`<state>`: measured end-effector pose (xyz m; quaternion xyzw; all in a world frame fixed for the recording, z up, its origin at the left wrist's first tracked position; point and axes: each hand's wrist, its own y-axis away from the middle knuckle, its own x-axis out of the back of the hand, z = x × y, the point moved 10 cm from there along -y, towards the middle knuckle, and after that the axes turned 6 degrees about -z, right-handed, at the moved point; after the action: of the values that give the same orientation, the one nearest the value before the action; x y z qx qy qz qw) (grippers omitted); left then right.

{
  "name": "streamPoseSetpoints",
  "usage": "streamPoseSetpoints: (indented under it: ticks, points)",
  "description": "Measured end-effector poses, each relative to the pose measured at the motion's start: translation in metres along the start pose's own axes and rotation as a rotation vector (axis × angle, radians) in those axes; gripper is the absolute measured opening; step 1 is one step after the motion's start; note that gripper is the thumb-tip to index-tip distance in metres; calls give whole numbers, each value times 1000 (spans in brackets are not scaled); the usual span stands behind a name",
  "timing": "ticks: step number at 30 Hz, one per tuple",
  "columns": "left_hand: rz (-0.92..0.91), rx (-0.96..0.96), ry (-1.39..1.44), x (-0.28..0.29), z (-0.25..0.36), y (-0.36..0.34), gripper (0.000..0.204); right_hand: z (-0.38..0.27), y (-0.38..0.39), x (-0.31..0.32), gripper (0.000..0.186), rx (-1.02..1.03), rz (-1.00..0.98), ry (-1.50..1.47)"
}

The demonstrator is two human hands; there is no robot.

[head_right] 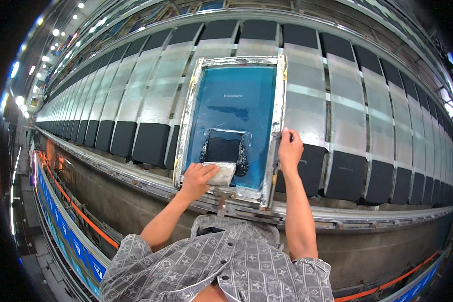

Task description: The person pours black ink into a screen printing frame and uses a squeegee to spread the ink across the mesh. The person then walks along a conveyor line carrying the frame and continues to spread ink on the screen.

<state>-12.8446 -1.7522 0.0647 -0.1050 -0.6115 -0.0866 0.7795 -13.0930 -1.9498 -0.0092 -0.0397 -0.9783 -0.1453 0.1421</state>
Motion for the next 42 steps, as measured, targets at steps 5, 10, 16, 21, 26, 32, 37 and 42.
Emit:
streamPoseSetpoints:
  ticks: [5,10,16,21,26,32,37,42]
  points:
    - [-142,23,13,21,-96,22,51,28,22,-103,31,21,-46,-90]
    - [-150,41,10,29,-143,48,45,16,43,-154,30,32,-78,-110]
    - [-330,-28,125,28,-156,32,41,26,38,-147,24,86,35,23]
    - [-283,-69,56,28,-194,-26,36,12,41,-155,26,94,40,104]
    - [-308,-86,-27,18,-209,-58,39,15,41,-158,25,111,35,69]
    - [-251,-115,4,18,-197,-37,37,26,42,-159,31,-27,-25,55]
    - [-249,-135,-32,11,-163,12,40,28,38,-153,29,-6,-5,51]
    - [-350,-112,65,8,-161,30,39,27,39,-155,29,-30,-25,40]
